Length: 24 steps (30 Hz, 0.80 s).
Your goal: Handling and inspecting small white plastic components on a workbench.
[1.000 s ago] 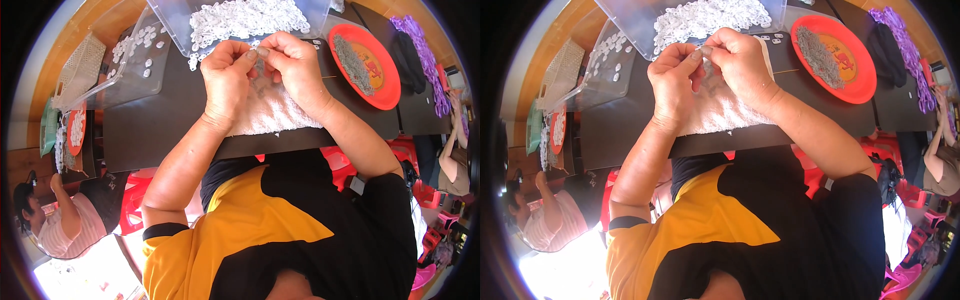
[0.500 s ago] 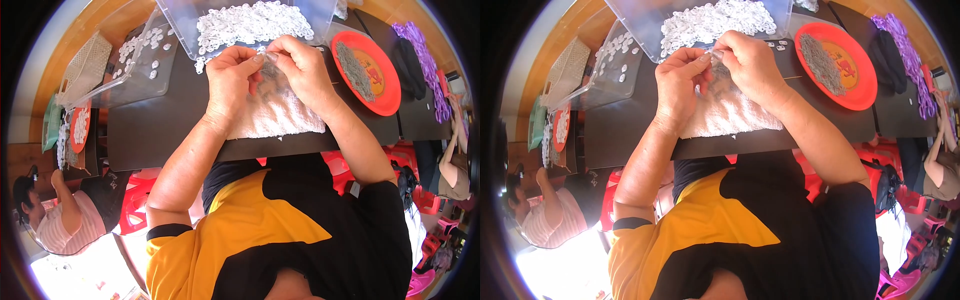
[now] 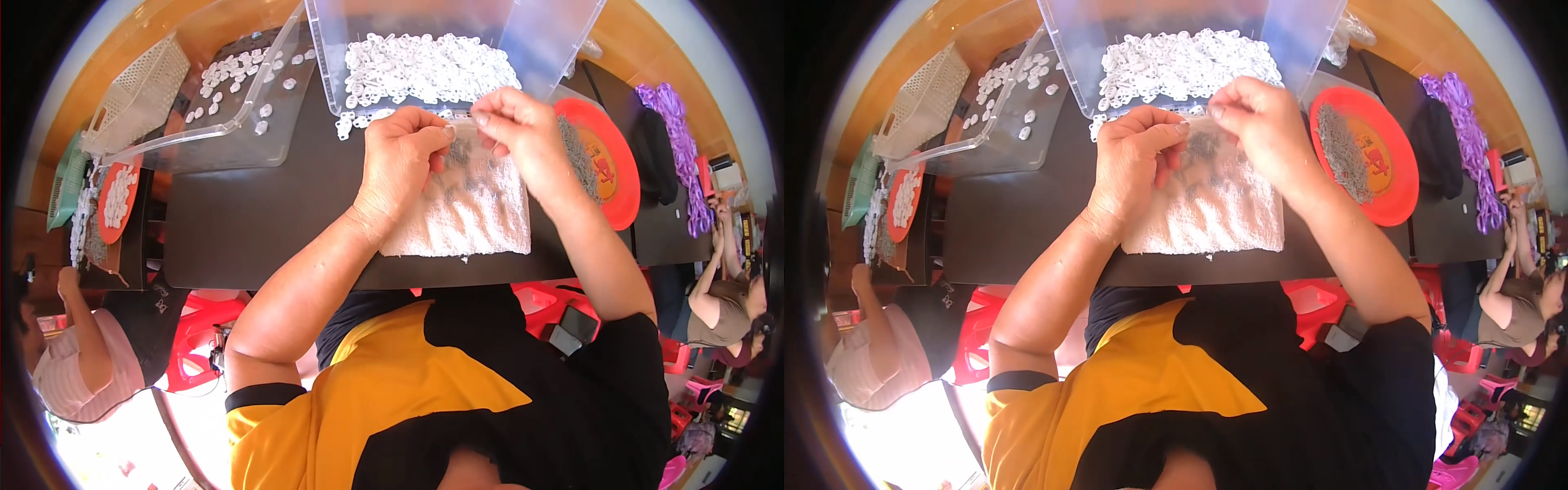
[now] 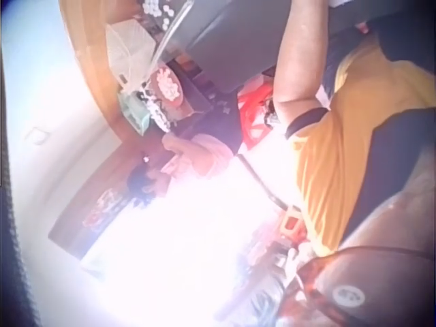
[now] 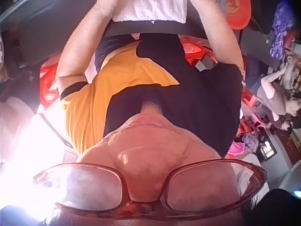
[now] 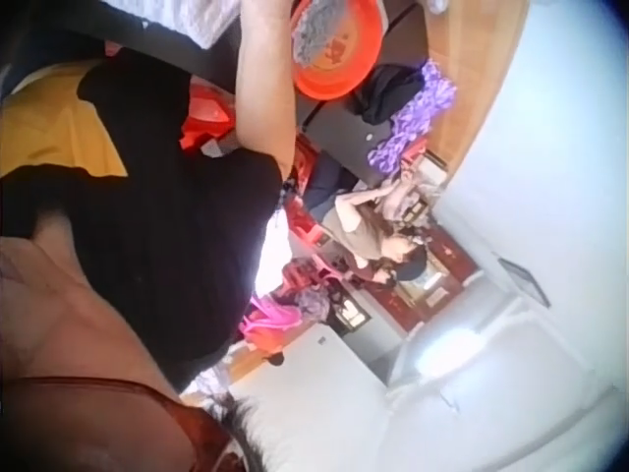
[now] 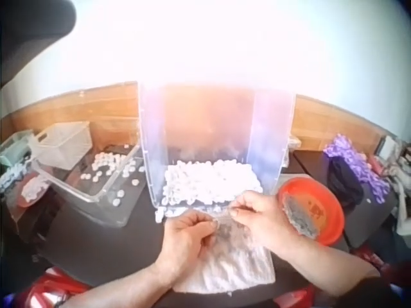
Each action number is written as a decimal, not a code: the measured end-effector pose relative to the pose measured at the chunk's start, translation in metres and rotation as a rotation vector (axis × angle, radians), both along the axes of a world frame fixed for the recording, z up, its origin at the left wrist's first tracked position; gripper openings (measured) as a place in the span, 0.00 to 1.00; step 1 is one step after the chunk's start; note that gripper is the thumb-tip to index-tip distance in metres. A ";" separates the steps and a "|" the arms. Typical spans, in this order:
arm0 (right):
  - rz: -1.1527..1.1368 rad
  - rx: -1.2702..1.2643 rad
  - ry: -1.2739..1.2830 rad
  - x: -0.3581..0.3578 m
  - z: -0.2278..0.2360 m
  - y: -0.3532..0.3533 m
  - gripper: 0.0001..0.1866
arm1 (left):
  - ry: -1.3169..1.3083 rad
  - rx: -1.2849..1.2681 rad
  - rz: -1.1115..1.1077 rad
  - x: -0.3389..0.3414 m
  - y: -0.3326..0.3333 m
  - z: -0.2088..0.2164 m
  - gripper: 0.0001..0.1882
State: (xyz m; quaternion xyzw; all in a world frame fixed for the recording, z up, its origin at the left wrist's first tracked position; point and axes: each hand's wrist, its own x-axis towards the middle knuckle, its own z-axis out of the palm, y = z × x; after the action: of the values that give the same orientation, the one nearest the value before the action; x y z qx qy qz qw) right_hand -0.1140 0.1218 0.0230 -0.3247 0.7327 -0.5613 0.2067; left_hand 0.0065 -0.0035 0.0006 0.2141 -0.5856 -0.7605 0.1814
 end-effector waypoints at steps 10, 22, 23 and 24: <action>0.076 0.422 0.959 -0.084 -0.005 -0.100 0.09 | 0.074 0.052 -0.039 -0.002 0.002 0.003 0.04; 0.387 0.496 0.994 -0.065 -0.011 -0.135 0.10 | 0.089 0.054 -0.084 -0.001 0.008 0.000 0.03; 0.365 0.544 0.973 -0.064 -0.010 -0.135 0.10 | 0.080 0.048 -0.072 -0.001 0.008 0.001 0.02; 0.365 0.545 0.973 -0.063 -0.009 -0.133 0.10 | 0.071 0.041 -0.062 -0.001 0.008 0.001 0.02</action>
State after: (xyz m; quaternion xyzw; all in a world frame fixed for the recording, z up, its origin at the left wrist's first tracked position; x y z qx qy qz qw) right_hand -0.1773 -0.0112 0.0136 -0.6009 0.7936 -0.0942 0.0158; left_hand 0.0054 0.0041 0.0020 0.1724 -0.5694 -0.7846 0.1742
